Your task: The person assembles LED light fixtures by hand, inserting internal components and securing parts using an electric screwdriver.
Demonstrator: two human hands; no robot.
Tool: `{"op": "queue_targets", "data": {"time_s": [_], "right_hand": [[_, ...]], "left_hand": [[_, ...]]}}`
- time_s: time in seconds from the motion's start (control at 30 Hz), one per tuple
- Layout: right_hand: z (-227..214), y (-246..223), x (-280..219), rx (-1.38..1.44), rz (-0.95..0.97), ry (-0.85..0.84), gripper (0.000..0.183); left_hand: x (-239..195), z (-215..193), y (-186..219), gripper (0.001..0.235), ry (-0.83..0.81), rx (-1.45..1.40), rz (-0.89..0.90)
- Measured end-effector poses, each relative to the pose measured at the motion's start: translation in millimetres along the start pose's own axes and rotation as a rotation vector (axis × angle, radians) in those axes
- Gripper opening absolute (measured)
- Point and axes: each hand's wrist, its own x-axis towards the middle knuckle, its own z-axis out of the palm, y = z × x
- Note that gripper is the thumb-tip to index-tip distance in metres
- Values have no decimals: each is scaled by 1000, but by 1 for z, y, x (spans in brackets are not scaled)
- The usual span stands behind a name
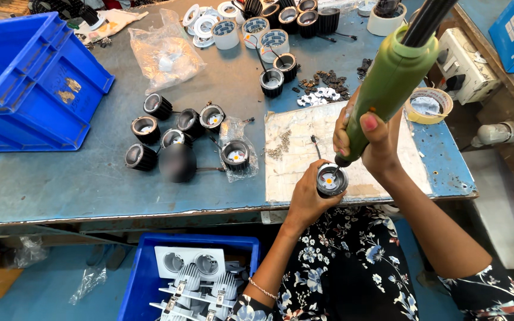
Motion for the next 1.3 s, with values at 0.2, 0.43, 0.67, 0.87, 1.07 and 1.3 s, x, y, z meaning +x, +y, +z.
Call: {"op": "queue_targets", "data": {"time_s": [0.2, 0.43, 0.67, 0.87, 1.07, 1.3], "right_hand": [[0, 4, -1, 8, 10, -35, 61], [-13, 10, 1, 112, 69, -97, 65], [-32, 14, 6, 153, 110, -225, 74], [-35, 25, 0, 165, 130, -256, 74], [-34, 22, 3, 204, 151, -282, 73], [-35, -18, 20, 71, -53, -180, 73]], "left_hand": [[0, 1, -1, 73, 5, -11, 12], [0, 1, -4, 74, -4, 4, 10], [0, 2, -5, 78, -19, 42, 5], [-2, 2, -6, 76, -17, 23, 30], [-4, 1, -5, 75, -11, 20, 79], [-4, -1, -3, 76, -17, 34, 67]]}}
